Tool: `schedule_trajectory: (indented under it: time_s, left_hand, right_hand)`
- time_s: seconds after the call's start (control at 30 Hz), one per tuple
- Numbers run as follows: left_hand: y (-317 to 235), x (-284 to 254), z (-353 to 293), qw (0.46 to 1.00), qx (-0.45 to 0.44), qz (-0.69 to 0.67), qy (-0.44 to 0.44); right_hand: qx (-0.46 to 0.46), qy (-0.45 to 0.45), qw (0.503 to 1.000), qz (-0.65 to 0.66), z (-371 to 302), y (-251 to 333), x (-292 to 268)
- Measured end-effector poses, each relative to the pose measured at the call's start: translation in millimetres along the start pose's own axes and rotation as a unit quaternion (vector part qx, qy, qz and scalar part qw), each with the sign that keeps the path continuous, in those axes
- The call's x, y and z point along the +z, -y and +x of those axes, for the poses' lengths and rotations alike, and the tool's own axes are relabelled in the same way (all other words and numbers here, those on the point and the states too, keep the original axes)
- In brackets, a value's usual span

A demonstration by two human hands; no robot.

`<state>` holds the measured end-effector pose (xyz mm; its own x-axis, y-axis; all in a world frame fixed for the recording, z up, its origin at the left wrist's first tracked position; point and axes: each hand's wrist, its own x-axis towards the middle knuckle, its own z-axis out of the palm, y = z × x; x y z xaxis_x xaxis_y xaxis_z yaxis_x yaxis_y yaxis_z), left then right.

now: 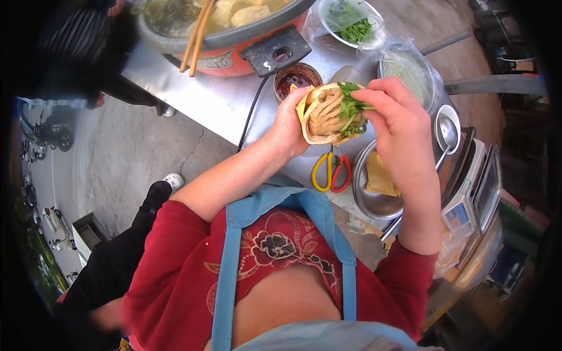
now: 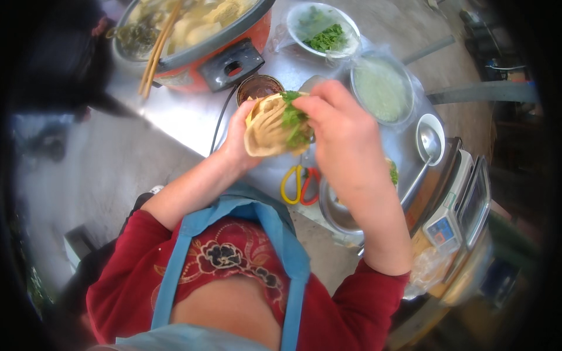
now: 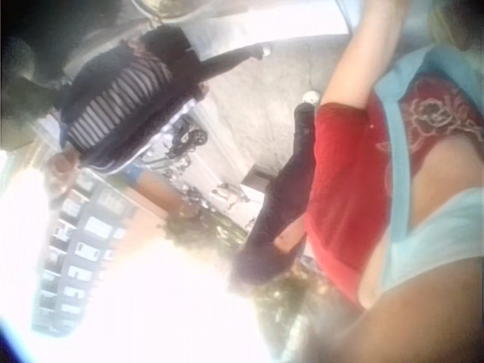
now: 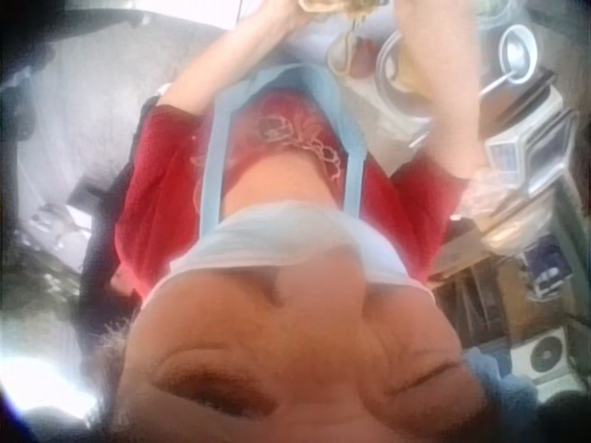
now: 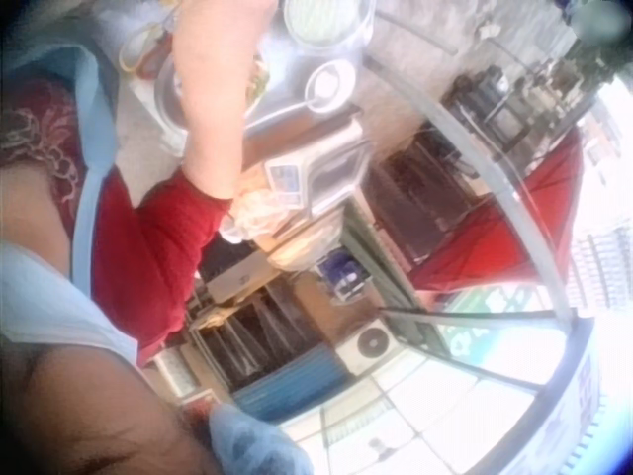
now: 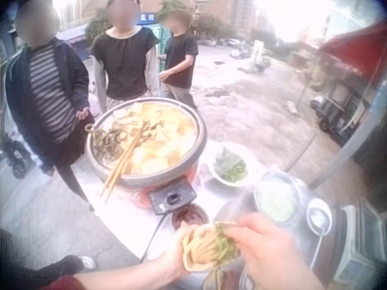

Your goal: The person cuts a flatbread with scissors, then uses chopsticks to fill it with tofu, seaweed, and vegetables from a hot pot. They add sauce and greens, fold the bread, and hand it to a customer.

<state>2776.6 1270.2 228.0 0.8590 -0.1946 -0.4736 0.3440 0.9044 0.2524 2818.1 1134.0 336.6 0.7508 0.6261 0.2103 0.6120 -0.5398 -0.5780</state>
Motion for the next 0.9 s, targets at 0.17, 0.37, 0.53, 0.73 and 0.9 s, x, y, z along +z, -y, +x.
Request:
schedule_trajectory:
  time_s: [0.17, 0.37, 0.53, 0.73, 0.9]
  left_hand:
    - [2, -4, -2, 1.0, -0.021, -0.007, -0.017]
    - [5, -9, -3, 0.999, -0.037, -0.024, -0.014]
    - [4, -6, -4, 1.0, 0.008, 0.005, -0.026]
    - [1, -7, -7, 0.999, -0.032, -0.027, -0.009]
    - [5, -10, -11, 1.0, -0.015, 0.004, -0.016]
  right_hand:
    - [-0.019, 0.009, 0.999, -0.034, -1, -7, 17]
    - [-0.047, 0.034, 0.998, -0.002, 0, -7, 24]
    - [-0.049, 0.002, 0.997, -0.056, 1, 2, 8]
    - [-0.043, -0.003, 0.999, -0.012, 6, 0, 6]
    - [-0.022, 0.057, 0.998, -0.013, 1, 1, 8]
